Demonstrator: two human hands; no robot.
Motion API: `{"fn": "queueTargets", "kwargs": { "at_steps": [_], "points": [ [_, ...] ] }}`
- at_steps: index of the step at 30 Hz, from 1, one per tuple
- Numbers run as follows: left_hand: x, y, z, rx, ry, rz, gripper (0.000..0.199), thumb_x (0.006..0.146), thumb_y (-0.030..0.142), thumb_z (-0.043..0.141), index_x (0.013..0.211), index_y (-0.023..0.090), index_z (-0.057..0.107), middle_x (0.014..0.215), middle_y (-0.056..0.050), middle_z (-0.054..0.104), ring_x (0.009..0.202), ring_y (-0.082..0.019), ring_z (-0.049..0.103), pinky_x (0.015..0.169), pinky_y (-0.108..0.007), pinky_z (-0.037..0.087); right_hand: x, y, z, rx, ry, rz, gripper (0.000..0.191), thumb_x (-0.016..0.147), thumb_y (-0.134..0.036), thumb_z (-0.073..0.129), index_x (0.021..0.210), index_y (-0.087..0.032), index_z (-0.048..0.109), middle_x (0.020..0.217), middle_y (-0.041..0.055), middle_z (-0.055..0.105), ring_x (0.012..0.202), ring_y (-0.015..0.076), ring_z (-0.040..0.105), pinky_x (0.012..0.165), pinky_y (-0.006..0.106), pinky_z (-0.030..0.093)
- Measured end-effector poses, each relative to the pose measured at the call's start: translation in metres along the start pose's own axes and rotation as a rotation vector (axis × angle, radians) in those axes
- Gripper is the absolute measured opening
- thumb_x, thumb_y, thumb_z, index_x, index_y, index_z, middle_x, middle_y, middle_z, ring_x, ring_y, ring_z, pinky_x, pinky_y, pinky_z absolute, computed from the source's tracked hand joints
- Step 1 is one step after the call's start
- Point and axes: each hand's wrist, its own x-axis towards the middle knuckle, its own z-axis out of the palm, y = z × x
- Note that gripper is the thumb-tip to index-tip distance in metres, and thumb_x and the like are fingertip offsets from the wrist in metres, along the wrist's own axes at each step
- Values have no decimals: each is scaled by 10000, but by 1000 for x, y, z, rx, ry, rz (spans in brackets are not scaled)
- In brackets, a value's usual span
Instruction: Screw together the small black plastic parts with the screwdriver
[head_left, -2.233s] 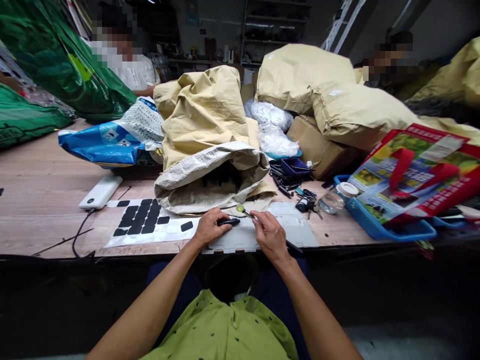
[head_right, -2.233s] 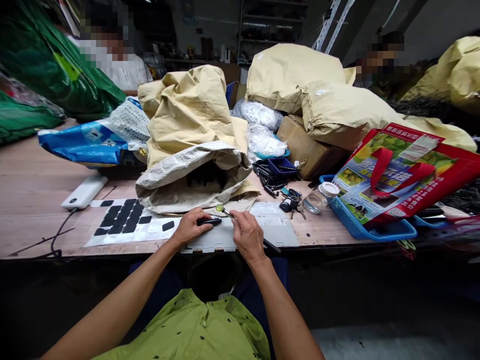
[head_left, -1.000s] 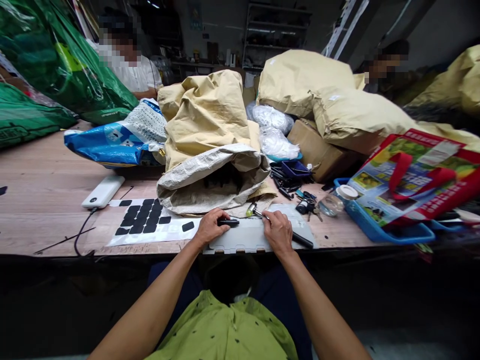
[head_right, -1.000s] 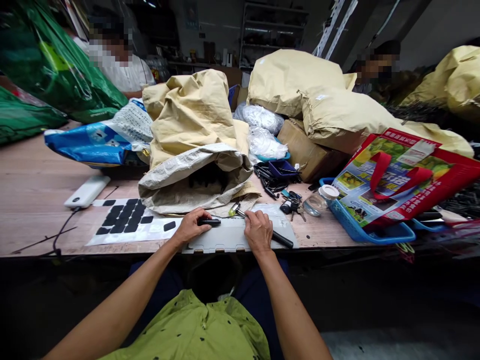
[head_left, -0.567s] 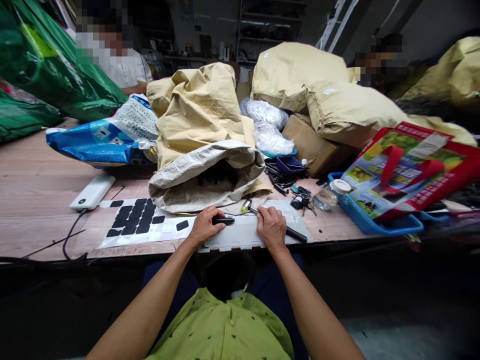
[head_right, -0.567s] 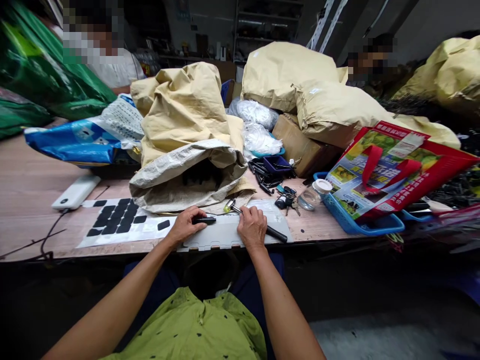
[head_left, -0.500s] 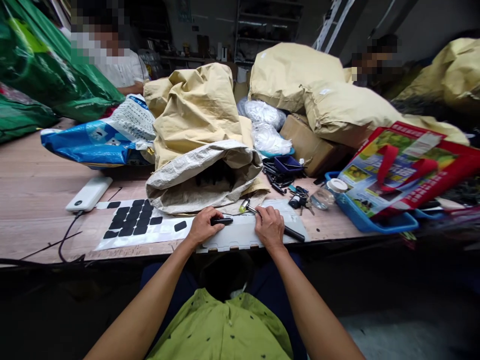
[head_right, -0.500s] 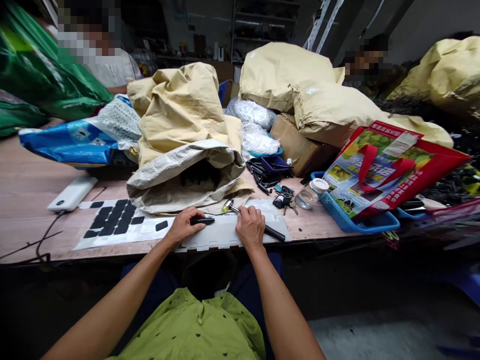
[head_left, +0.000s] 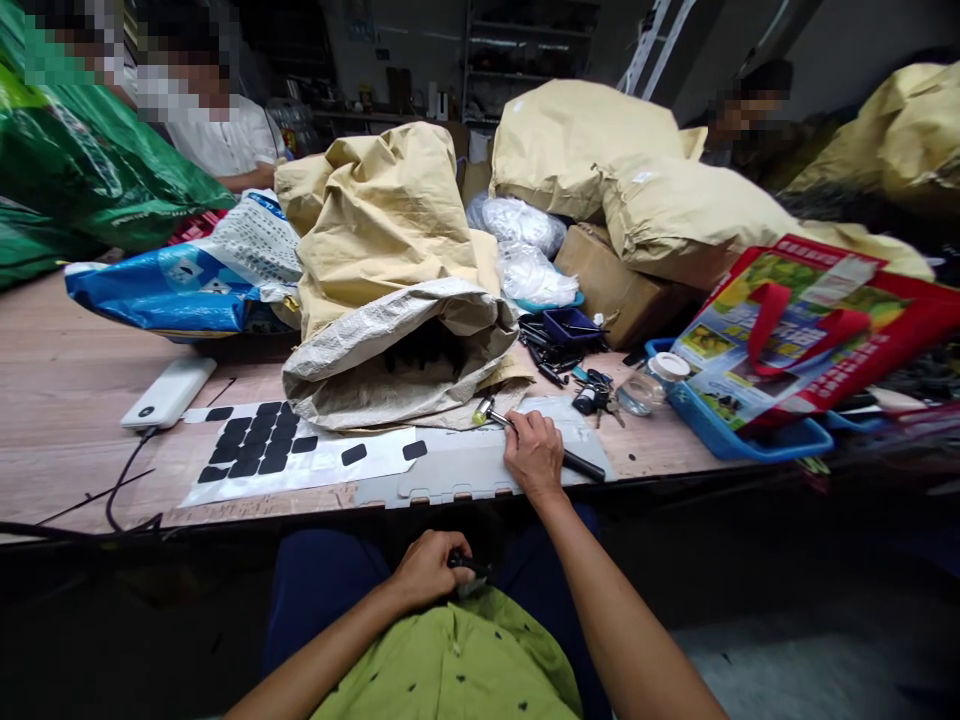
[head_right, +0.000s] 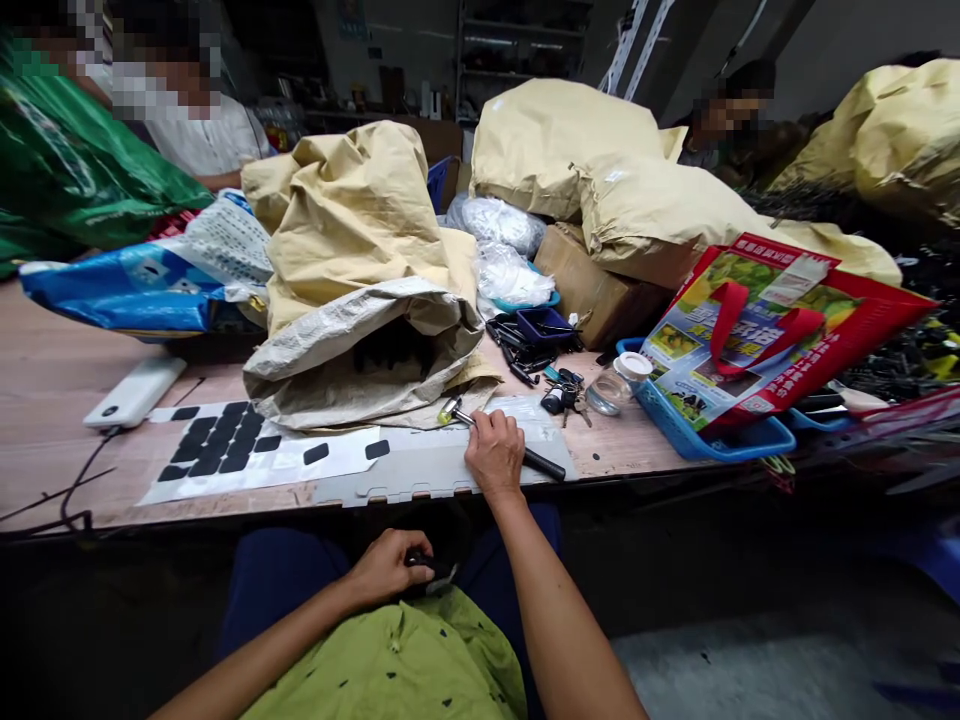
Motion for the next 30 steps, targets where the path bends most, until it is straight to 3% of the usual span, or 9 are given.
{"fn": "queueTargets", "kwargs": {
  "at_steps": [3,6,9,12,15,18,21,24,30],
  "points": [
    [21,-25,20,-71,16,-211,432,794,377,687,1186,201,727,1080,-77,761,1007,-273,692,814,-329,498,0,0,-1,-1,3,3,220,953,-265,589,1150,-254,685,1015,62,619,973,239,471,802,339,295],
    [20,-18,13,-34,-19,-155,580,780,412,717,1312,186,664,1093,-97,755,1031,-283,682,855,-344,507,0,0,-1,-6,4,4,218,954,-268,594,1151,-254,685,1017,61,621,972,237,472,798,341,293],
    [8,19,-25,-92,-205,77,459,785,425,733,1167,170,729,907,-64,759,813,-219,678,724,-298,507,0,-1,-1,-11,1,8,218,951,-265,599,1151,-253,684,1015,61,616,970,236,467,796,341,290],
    [14,63,-86,-352,-337,235,464,847,538,697,1117,162,730,855,-60,748,690,-159,641,600,-238,484,0,-1,-1,-23,0,13,220,955,-265,594,1156,-249,682,1016,62,611,972,237,461,795,341,286],
    [54,90,-148,-369,99,317,472,845,580,687,1036,152,744,811,-61,734,670,-156,629,584,-233,464,0,-1,0,-26,3,11,224,958,-267,592,1161,-245,682,1012,64,611,964,236,460,785,339,283],
    [109,101,-189,-127,633,98,386,905,513,620,927,150,750,896,-97,756,817,-211,685,663,-261,471,0,0,0,-12,3,6,220,955,-267,599,1155,-245,687,1013,67,618,964,237,467,785,338,288],
    [153,105,-203,11,684,-96,347,882,480,651,876,149,755,924,-146,765,913,-289,714,724,-309,481,0,1,-1,3,-1,1,215,956,-267,601,1152,-245,687,1019,67,625,972,237,477,795,338,297],
    [172,104,-203,16,644,-138,349,813,486,726,873,143,758,954,-186,763,945,-343,720,732,-339,489,0,1,-2,10,-3,3,207,959,-268,601,1146,-246,687,1023,64,627,975,235,483,802,337,305],
    [149,90,-206,-8,673,-34,310,839,439,712,985,170,761,962,-106,775,903,-256,706,715,-287,476,0,2,0,4,-2,0,210,958,-270,599,1145,-239,690,1020,73,625,975,240,482,799,336,310]
  ]
}}
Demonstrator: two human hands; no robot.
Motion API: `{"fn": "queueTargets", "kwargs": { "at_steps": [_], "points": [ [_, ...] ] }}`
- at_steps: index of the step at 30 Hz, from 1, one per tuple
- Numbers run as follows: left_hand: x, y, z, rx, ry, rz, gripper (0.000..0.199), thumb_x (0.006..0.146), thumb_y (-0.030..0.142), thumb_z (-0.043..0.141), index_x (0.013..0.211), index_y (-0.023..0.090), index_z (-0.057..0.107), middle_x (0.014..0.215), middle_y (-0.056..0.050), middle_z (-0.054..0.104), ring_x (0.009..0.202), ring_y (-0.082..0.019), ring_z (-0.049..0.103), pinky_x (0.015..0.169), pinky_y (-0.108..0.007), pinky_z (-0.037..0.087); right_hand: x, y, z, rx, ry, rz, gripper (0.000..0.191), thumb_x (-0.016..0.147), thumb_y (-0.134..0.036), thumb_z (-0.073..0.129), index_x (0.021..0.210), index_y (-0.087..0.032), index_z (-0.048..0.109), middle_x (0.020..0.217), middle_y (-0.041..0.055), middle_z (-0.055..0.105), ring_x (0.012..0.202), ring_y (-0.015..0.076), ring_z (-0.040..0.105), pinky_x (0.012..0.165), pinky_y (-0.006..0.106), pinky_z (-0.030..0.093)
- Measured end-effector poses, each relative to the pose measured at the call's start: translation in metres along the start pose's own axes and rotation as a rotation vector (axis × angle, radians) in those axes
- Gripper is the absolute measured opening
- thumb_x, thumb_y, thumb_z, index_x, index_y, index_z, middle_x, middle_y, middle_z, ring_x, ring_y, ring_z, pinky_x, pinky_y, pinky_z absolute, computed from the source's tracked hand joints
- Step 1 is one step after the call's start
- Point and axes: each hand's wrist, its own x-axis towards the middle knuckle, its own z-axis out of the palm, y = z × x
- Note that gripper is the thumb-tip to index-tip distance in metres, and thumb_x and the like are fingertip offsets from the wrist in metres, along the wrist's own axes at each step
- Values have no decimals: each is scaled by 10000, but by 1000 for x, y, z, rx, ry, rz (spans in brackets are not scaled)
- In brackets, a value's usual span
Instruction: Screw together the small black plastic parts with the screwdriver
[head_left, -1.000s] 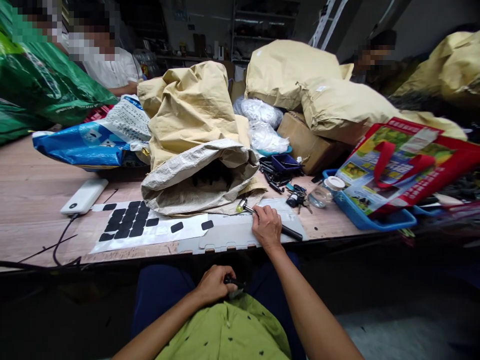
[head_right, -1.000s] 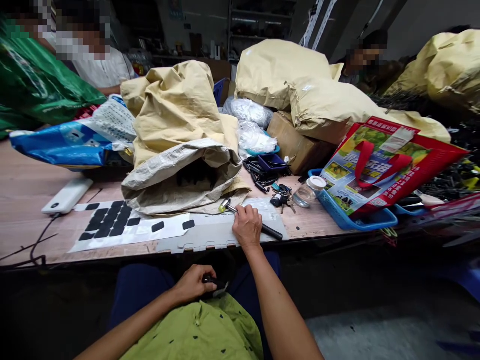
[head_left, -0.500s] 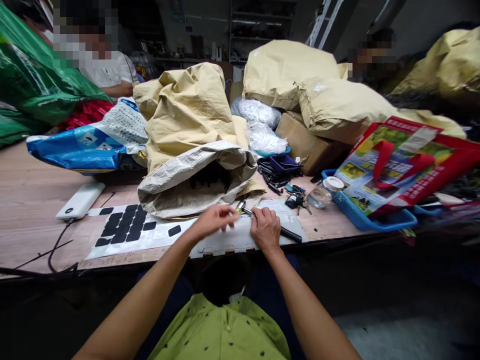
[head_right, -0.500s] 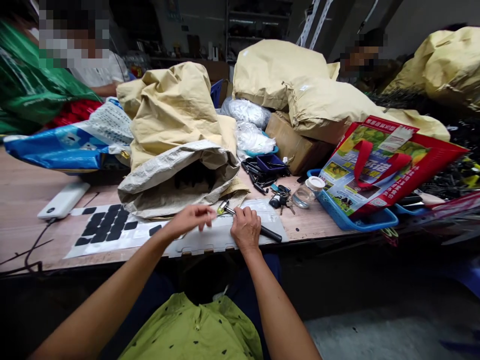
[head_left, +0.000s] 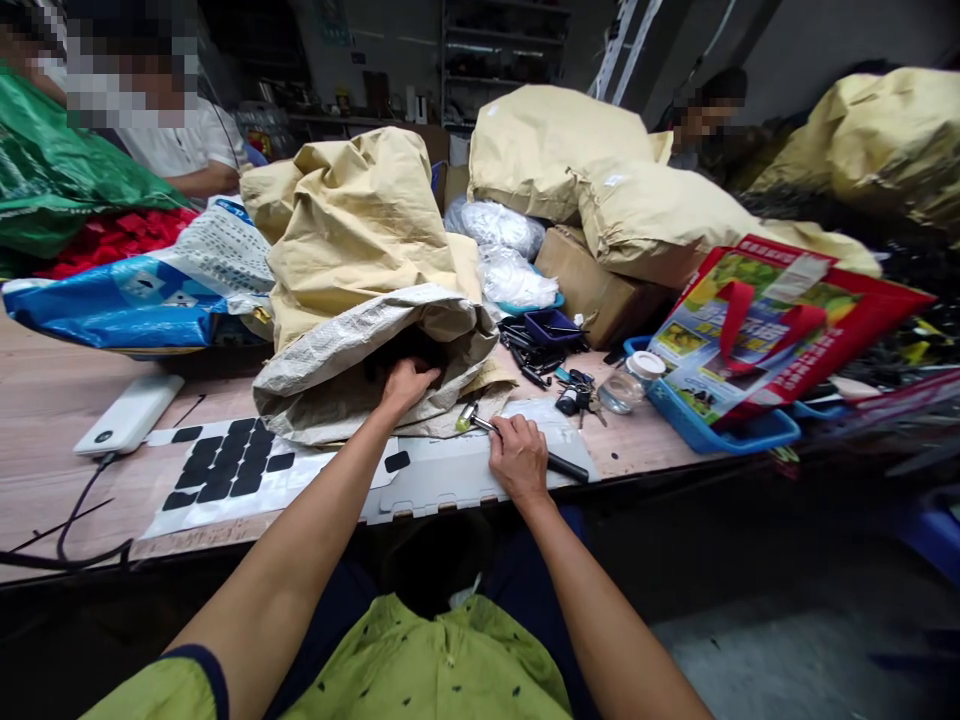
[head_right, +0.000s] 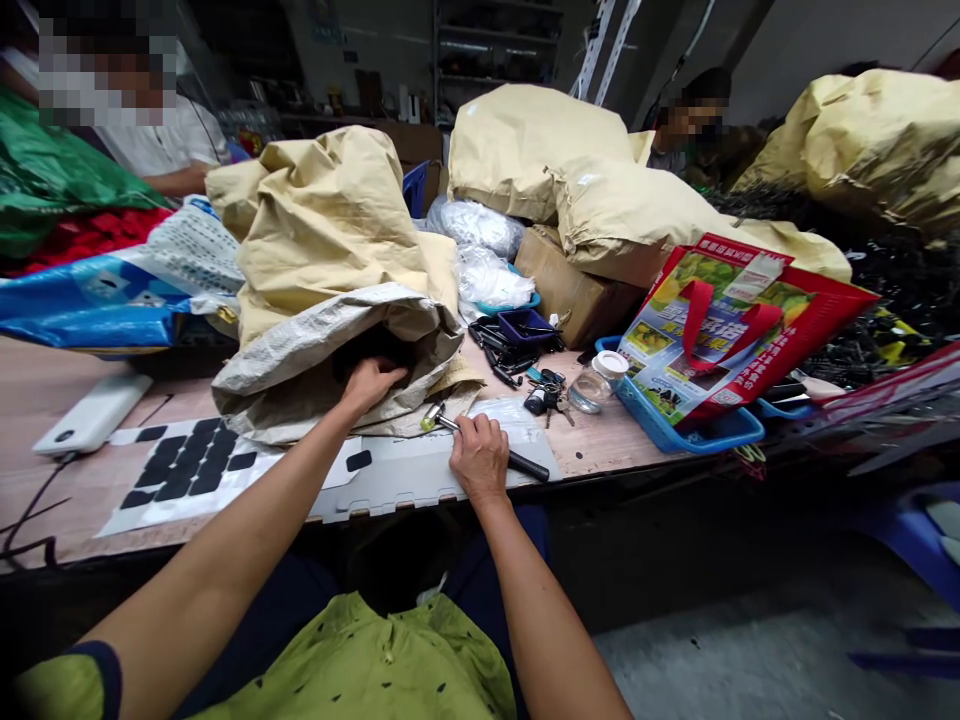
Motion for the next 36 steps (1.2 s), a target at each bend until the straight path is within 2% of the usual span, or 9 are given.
{"fn": "queueTargets", "kwargs": {
  "at_steps": [3,6,8,11,16,21,25,30,36],
  "points": [
    [-28,-14,-15,-117,48,227,287,841,442,714,955,181,746,851,-42,746,766,-187,647,661,-259,443,0,0,1,-1,10,-1,212,958,-268,600,1149,-242,689,1021,71,625,977,239,481,800,338,310],
    [-62,-34,-21,-163,-94,412,249,830,427,737,925,197,735,822,-3,718,699,-152,585,636,-250,414,0,0,1,-1,15,2,209,957,-265,602,1146,-244,690,1020,67,627,976,238,481,800,339,307],
    [-82,-50,-18,-134,-185,459,210,837,388,737,934,201,731,847,-3,713,703,-153,578,651,-257,417,0,0,1,-4,16,1,210,957,-263,600,1145,-241,692,1019,69,627,977,239,480,800,338,306],
    [-99,-71,-8,-88,-172,488,162,858,328,721,968,208,713,923,-21,706,803,-184,612,715,-280,444,0,0,2,-9,21,0,215,955,-261,601,1148,-238,695,1016,71,627,970,237,479,800,336,304],
    [-103,-83,6,-47,-72,587,188,851,314,749,1000,215,692,962,-37,676,943,-228,615,846,-332,463,-1,0,3,-6,38,0,211,956,-261,598,1140,-242,701,1008,64,632,960,231,483,803,330,305],
    [-102,-82,6,-35,-76,594,151,864,310,744,970,211,702,936,-38,665,929,-224,612,842,-335,462,1,2,3,-2,37,-7,222,955,-245,599,1148,-246,709,1003,58,641,953,225,492,802,321,312],
    [-103,-81,3,-46,-84,558,136,831,250,769,945,197,716,910,-38,674,906,-217,620,823,-328,464,3,0,-5,26,11,-25,247,972,-210,562,1160,-249,716,975,52,648,928,215,516,794,310,340],
    [-104,-82,4,-76,-67,559,123,810,209,783,926,189,749,879,-39,666,885,-209,620,820,-323,466,-7,-21,-25,216,53,-42,320,1025,-247,472,1274,-226,673,1025,61,669,981,200,586,865,286,425],
    [-103,-85,6,-144,-54,525,191,768,133,783,949,197,788,851,-34,654,842,-194,618,796,-313,476,-23,-50,-33,298,-77,-120,344,1023,-233,463,1284,-274,683,992,44,685,954,182,621,849,262,463]
  ]
}}
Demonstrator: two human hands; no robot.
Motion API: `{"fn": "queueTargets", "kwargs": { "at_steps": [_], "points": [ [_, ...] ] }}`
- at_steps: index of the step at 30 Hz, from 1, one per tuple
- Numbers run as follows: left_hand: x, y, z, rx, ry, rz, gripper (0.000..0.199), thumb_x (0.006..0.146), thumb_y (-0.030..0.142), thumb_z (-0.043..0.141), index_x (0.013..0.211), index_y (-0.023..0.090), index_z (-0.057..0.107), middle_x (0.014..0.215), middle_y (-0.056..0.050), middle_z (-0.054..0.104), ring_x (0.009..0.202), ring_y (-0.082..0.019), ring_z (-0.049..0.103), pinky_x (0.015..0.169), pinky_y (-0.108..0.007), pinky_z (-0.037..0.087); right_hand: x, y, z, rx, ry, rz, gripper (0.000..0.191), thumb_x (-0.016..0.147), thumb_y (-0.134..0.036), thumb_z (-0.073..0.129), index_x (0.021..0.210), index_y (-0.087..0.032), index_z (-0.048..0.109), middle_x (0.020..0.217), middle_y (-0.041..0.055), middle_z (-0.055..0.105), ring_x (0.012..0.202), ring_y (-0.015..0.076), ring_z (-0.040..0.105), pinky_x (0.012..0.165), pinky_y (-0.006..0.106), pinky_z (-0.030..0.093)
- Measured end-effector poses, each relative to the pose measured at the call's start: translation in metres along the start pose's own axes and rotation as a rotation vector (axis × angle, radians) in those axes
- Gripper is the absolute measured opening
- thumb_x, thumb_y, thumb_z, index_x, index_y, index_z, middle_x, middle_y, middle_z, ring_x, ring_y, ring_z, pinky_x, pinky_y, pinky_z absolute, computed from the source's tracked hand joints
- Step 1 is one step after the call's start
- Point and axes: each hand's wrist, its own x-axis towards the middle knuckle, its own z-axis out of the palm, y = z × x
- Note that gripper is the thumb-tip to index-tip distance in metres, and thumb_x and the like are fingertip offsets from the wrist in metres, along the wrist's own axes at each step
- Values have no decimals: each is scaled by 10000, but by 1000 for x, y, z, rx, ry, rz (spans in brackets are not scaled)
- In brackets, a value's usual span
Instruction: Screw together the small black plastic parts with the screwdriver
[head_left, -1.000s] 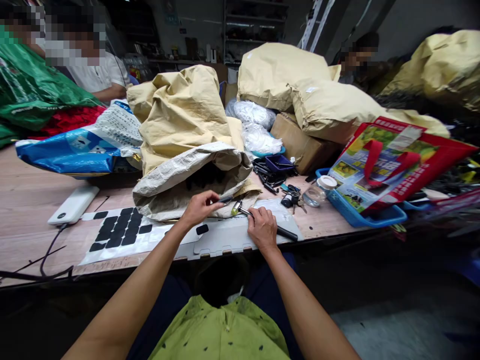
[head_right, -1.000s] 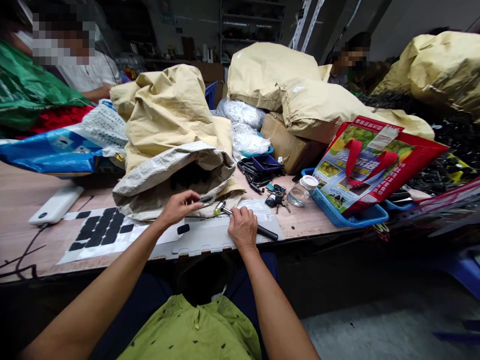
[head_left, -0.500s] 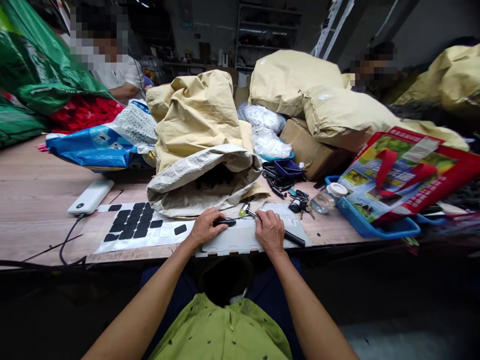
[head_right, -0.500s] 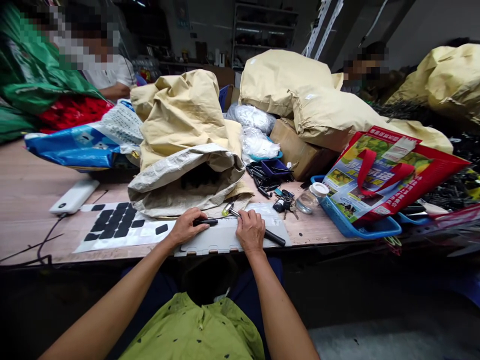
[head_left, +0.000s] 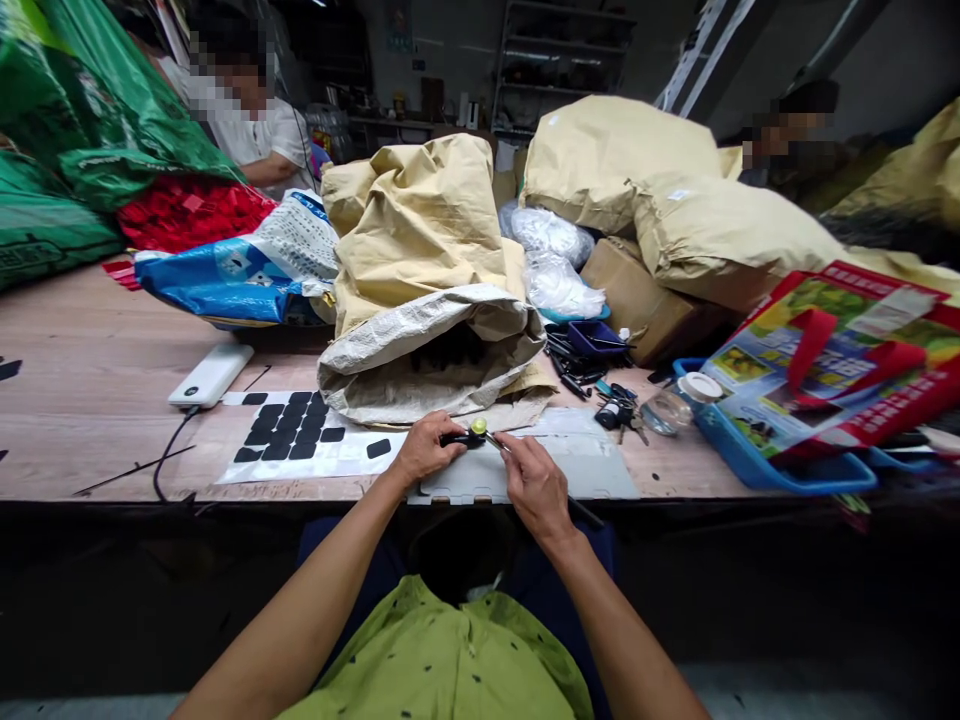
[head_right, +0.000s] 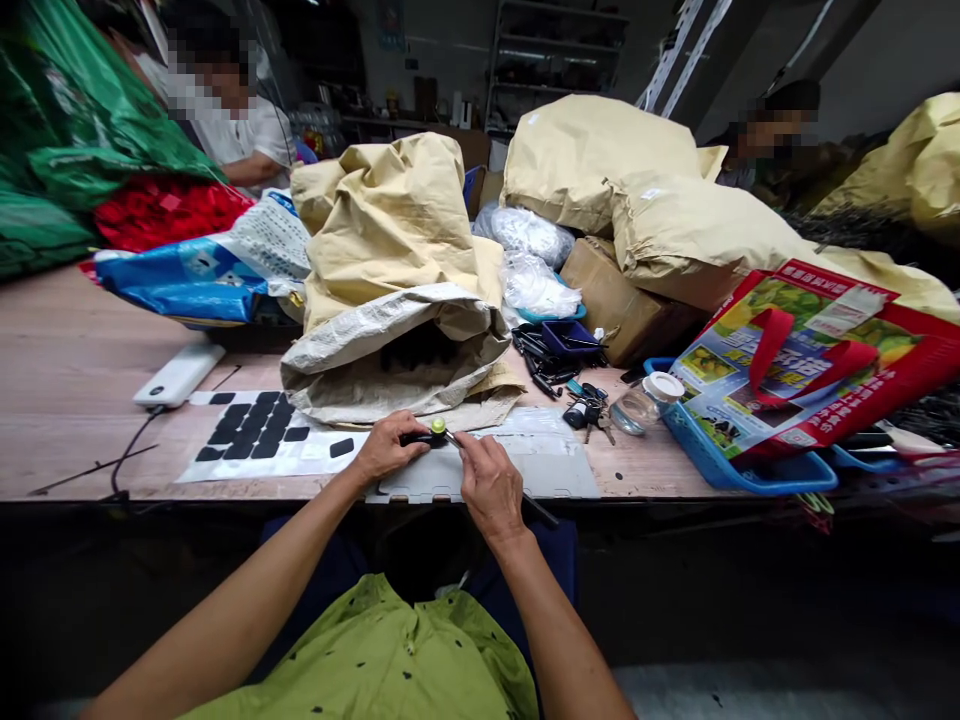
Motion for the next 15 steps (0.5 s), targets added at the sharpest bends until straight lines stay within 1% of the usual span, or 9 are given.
{"fn": "queueTargets", "kwargs": {
  "at_steps": [4,9,14,15],
  "points": [
    [0,0,0,-16,1,-6,191,756,125,799,932,197,796,837,-30,646,828,-188,612,780,-305,469,-3,-9,4,8,37,-15,368,1046,-242,430,1318,-264,675,941,54,659,935,187,608,859,269,450],
    [0,1,-1,-34,3,-2,165,749,104,790,886,194,801,826,-25,647,800,-175,608,767,-297,470,-5,-8,5,-21,-33,-46,366,1031,-212,452,1297,-278,694,895,45,633,882,184,588,798,261,438],
    [0,1,-1,-26,3,-19,183,748,110,792,912,190,802,830,-30,654,819,-184,616,769,-301,471,-6,-1,0,-41,60,4,367,1038,-228,443,1301,-275,694,919,52,650,912,188,597,826,267,441],
    [1,1,-1,-20,0,-22,179,748,113,792,908,194,802,831,-30,657,822,-186,616,772,-305,471,-7,-1,-1,-39,63,3,369,1038,-227,440,1303,-275,693,922,53,652,913,188,599,830,268,442]
  ]
}}
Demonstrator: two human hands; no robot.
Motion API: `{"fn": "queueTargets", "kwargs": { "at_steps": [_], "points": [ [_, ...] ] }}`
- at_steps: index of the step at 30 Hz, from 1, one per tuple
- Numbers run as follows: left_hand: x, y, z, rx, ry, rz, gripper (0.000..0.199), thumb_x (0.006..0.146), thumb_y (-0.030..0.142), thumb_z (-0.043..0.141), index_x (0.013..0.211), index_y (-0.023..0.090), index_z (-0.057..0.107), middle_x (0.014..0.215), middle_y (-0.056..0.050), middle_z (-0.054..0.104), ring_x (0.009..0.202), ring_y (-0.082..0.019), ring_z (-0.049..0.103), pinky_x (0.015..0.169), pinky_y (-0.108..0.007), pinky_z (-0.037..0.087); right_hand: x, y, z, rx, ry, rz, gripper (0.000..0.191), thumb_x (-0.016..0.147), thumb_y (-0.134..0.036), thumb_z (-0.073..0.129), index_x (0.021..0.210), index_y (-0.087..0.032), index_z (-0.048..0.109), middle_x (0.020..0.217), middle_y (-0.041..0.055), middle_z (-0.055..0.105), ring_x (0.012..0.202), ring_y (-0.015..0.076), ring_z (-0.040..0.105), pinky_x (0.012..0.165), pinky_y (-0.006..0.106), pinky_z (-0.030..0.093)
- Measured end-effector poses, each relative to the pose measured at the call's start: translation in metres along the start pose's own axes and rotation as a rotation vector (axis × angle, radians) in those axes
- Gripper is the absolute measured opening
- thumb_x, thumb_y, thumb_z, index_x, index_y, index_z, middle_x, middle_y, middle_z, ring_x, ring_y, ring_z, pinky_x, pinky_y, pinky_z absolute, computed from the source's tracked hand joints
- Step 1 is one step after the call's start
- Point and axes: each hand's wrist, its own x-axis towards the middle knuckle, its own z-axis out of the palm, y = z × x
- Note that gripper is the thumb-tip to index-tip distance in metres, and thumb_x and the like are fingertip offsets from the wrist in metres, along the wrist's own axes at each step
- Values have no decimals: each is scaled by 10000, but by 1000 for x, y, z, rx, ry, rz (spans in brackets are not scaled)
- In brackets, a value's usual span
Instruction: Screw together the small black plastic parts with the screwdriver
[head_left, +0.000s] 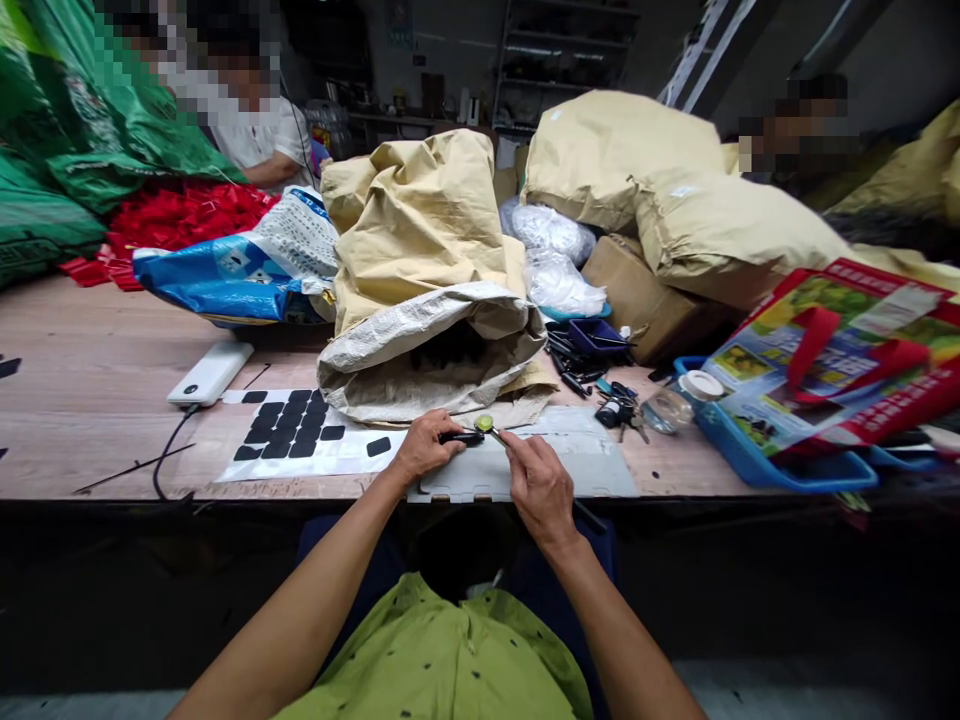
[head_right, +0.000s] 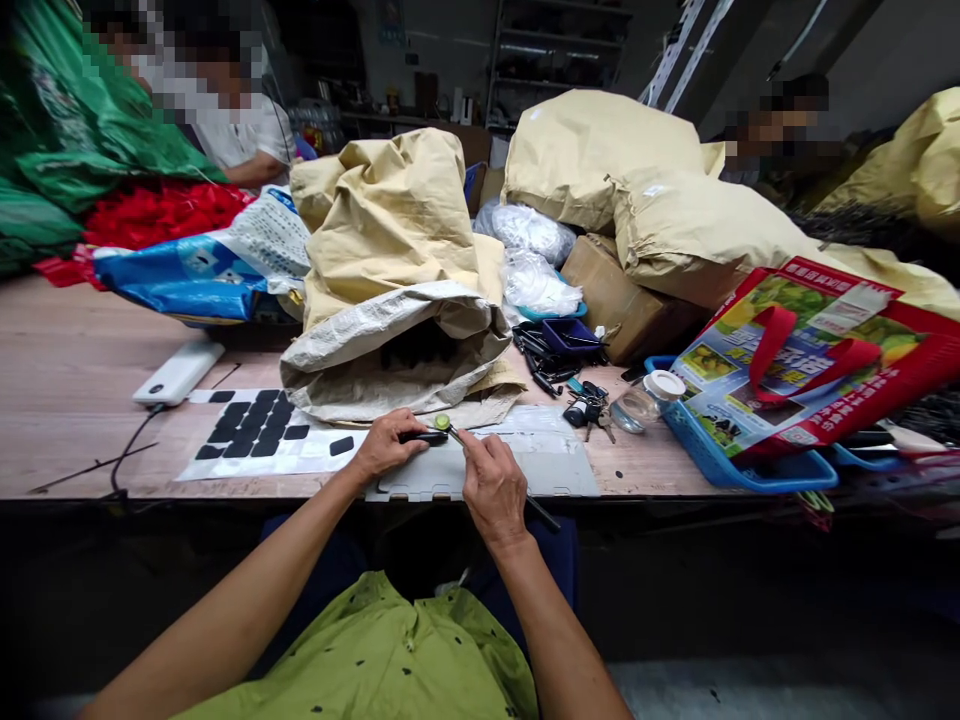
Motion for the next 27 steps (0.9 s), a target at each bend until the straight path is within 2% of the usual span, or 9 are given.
{"fn": "queueTargets", "kwargs": {
  "at_steps": [4,8,12,18,27],
  "points": [
    [0,1,-1,10,-2,0,186,742,113,787,908,196,793,833,-30,654,828,-192,619,779,-313,472,-2,2,1,-8,-52,-12,364,1027,-214,454,1288,-286,697,908,44,652,896,184,602,808,261,447],
    [0,3,-2,28,-14,12,160,747,111,772,885,189,756,855,-28,643,851,-196,615,793,-317,471,5,10,1,-6,13,35,348,1024,-234,466,1281,-271,697,962,57,672,952,198,605,847,280,449],
    [-1,4,-2,43,-16,8,187,738,106,749,900,194,713,896,-29,643,880,-207,613,811,-326,472,20,34,0,-54,61,71,304,993,-231,508,1206,-246,725,952,60,672,942,208,576,847,299,427],
    [-1,5,-2,85,-37,-4,216,728,140,736,931,200,693,912,-31,638,867,-216,607,807,-336,477,28,65,11,-176,46,92,248,944,-201,573,1115,-242,748,937,47,653,904,205,513,806,307,352],
    [-2,6,-2,111,-56,12,249,749,238,790,990,218,728,931,-35,646,937,-235,630,855,-349,487,22,67,22,-256,69,90,234,953,-255,589,1151,-252,713,984,49,626,926,213,472,789,323,300]
  ]
}}
